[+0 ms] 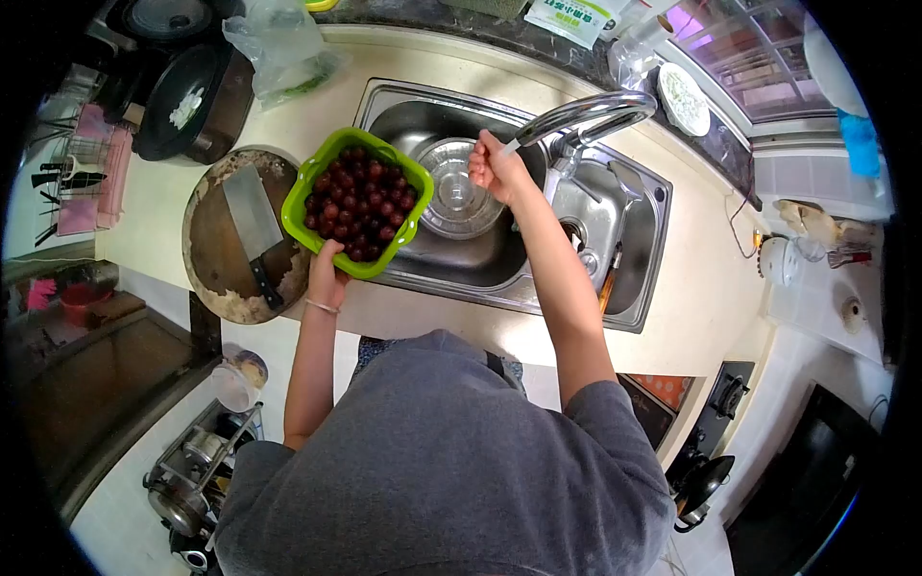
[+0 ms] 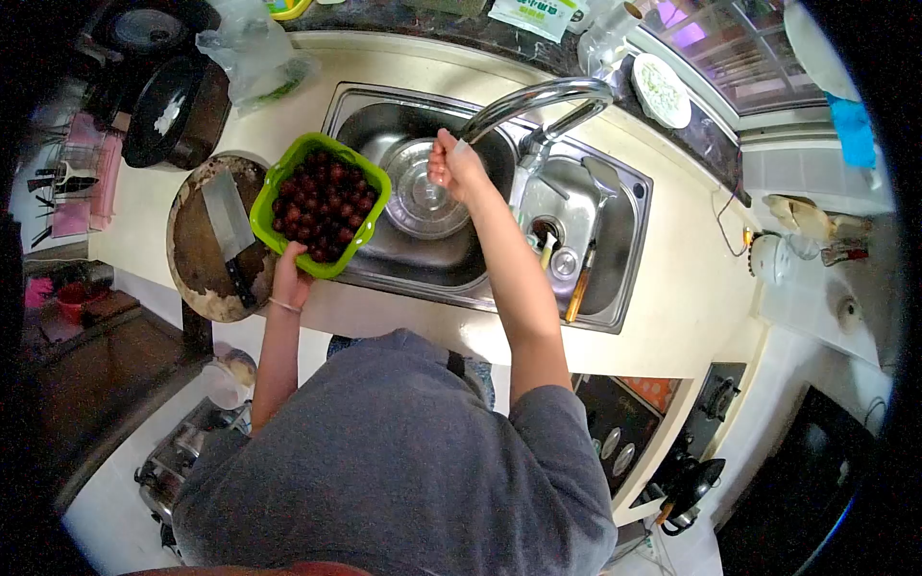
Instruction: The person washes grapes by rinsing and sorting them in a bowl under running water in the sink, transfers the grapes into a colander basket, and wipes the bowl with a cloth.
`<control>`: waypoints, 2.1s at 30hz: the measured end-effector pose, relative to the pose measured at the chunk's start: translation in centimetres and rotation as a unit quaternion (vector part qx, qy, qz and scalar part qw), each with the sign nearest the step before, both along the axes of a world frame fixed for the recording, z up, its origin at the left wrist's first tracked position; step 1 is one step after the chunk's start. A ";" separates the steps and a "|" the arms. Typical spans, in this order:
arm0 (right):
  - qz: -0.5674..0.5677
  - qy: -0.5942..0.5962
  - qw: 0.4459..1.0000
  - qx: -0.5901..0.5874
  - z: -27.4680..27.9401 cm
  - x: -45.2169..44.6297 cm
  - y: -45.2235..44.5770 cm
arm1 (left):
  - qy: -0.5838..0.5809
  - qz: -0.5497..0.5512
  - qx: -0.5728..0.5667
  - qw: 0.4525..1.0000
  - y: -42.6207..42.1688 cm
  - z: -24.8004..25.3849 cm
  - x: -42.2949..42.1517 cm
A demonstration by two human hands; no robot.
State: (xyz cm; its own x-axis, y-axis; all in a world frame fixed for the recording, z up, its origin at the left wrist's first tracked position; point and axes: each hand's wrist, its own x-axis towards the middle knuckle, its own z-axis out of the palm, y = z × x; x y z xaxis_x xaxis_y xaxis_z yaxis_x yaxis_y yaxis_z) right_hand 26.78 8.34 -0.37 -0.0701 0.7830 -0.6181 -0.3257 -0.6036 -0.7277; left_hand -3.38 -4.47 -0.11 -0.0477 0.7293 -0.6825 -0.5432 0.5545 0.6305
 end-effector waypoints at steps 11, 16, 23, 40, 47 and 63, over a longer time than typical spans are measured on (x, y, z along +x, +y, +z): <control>-0.088 -0.027 0.946 -0.310 -11.1 -0.3 -10.0 | -0.017 -0.003 0.002 1.000 0.1 -0.3 0.0; -0.198 0.055 0.932 -0.299 -20.5 0.1 -11.9 | -0.018 -0.002 0.003 1.000 -0.1 -0.4 -0.2; -0.221 0.045 0.950 -0.215 -18.2 -1.8 -10.5 | -0.007 -0.006 -0.002 1.000 -0.2 -0.6 -0.4; -0.184 0.136 0.962 -0.147 -12.5 -3.3 -9.9 | -0.031 0.006 0.058 0.998 -0.8 4.3 -0.7; -0.161 0.359 0.867 -0.306 -14.8 -3.8 -13.0 | -0.028 0.002 0.078 0.997 -0.5 5.8 -1.4; -0.145 0.161 0.937 -0.274 -14.6 -4.9 -12.9 | 0.024 -0.008 0.094 0.995 0.5 6.1 -1.3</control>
State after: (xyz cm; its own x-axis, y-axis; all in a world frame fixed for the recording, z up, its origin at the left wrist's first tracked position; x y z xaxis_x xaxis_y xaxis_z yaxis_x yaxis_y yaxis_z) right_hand 21.85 -4.57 -14.98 -0.1554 0.3685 -0.9165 -0.6828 -0.7106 -0.1699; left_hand -4.69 -3.95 6.00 -0.0637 0.8452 -0.5307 -0.5021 0.4324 0.7489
